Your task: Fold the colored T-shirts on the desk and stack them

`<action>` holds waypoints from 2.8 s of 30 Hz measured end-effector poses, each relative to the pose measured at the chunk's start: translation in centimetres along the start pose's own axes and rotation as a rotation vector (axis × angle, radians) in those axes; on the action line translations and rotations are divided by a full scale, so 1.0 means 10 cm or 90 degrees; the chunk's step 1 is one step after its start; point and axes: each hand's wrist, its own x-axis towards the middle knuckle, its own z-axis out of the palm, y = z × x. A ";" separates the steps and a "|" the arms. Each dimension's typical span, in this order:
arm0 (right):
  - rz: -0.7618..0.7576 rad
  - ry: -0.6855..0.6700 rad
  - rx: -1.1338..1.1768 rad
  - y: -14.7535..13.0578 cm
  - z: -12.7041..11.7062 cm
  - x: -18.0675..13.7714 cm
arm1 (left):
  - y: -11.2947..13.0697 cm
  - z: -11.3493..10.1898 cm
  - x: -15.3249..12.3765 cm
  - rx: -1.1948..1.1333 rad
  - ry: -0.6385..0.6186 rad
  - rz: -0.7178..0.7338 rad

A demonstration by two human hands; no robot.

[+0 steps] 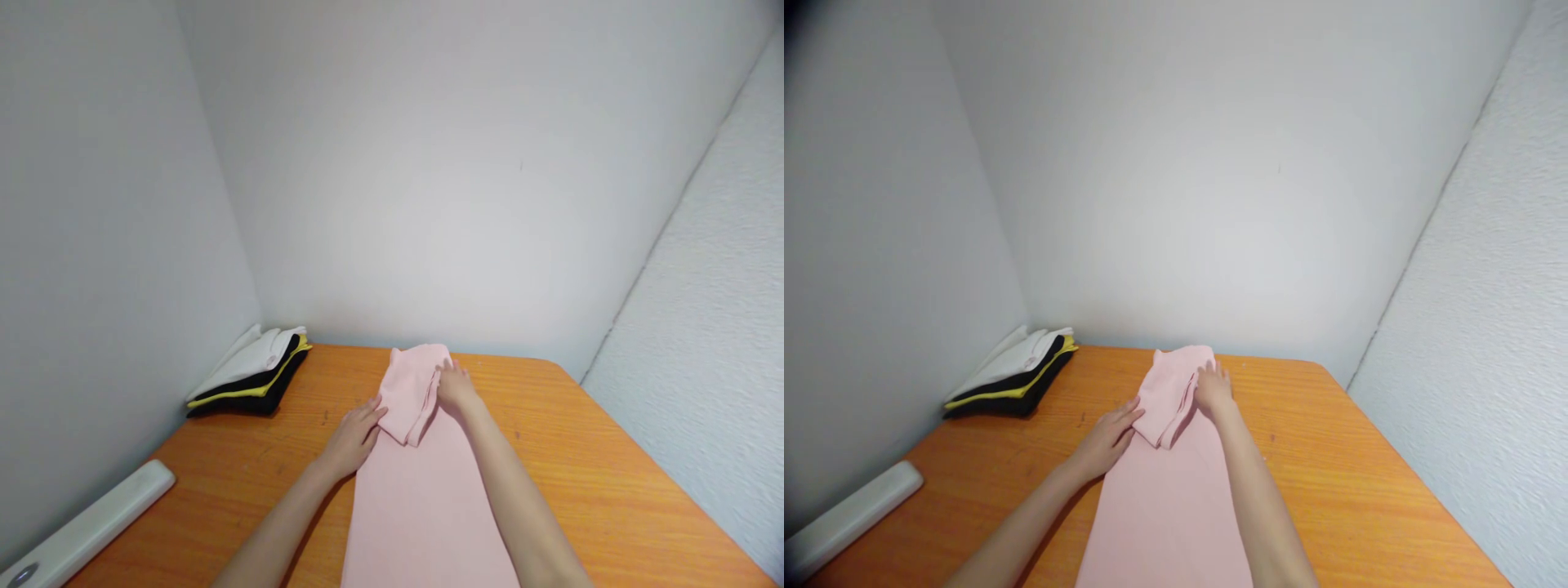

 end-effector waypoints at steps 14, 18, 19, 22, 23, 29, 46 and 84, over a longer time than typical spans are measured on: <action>0.013 0.031 0.237 -0.68 0.30 0.91 | 0.08 -0.06 -0.04 -0.003 -0.020 -0.001; 0.006 0.013 0.293 -0.76 0.39 1.12 | 0.06 -0.06 -0.05 -0.008 -0.040 0.009; 0.005 0.012 0.301 -0.78 0.41 1.15 | 0.05 -0.06 -0.05 -0.007 -0.042 0.014; 0.002 0.026 0.308 -0.82 0.50 1.17 | 0.06 -0.06 -0.04 0.001 -0.053 0.028; 0.000 0.033 0.307 -0.83 0.54 1.15 | 0.06 -0.07 -0.03 0.006 -0.057 0.032; -0.019 0.059 0.255 -0.92 0.67 1.03 | 0.09 -0.11 0.00 0.030 -0.073 0.015; -0.182 -0.079 -0.033 -0.34 0.33 -0.39 | 0.03 -0.10 0.02 0.038 -0.084 0.016; -0.254 -0.103 0.040 0.02 -0.26 -2.77 | 1.06 -0.03 -1.03 0.133 -0.138 0.052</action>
